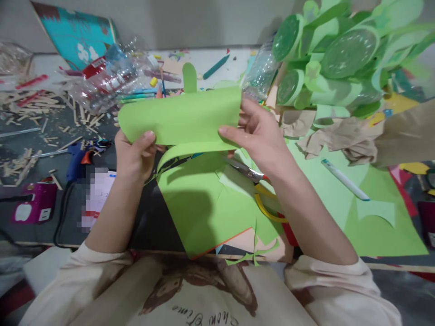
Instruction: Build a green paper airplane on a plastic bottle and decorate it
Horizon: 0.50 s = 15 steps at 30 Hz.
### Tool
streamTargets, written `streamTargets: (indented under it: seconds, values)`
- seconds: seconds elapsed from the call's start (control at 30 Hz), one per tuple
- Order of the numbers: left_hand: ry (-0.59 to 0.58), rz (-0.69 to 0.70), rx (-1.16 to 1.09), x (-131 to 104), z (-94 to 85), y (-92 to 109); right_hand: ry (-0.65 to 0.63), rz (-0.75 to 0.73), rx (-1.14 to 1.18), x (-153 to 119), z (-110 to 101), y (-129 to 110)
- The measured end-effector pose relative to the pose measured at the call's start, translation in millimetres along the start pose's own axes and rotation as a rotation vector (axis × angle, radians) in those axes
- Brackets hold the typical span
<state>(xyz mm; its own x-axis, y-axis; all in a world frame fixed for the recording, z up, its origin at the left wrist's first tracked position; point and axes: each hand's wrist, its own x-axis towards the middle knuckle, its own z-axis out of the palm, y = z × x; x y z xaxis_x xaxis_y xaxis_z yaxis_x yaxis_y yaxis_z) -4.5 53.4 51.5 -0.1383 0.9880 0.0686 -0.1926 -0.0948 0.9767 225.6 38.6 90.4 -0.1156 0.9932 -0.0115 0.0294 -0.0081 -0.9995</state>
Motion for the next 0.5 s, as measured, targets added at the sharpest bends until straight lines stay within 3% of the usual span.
streamTargets:
  seconds: [0.13,0.2,0.37,0.47,0.5]
  values:
    - [-0.103,-0.042,-0.152,-3.3,8.5,6.2,0.189,-0.432,-0.034,1.3,-0.9,17.1]
    - [-0.16,-0.09,-0.182,-8.9,9.9,7.2,0.279,-0.553,-0.055,5.0,-4.8,25.1]
    - [-0.211,-0.2,-0.287,-17.8,7.5,0.2,0.308,-0.898,-0.036,21.3,-40.6,28.9]
    - [-0.197,-0.312,-0.267,-21.5,3.7,-10.4,0.423,-0.759,-0.002,26.5,-59.1,38.0]
    - [-0.212,-0.351,-0.247,-23.5,2.2,-14.6,0.435,-0.592,-0.018,25.9,-60.2,43.6]
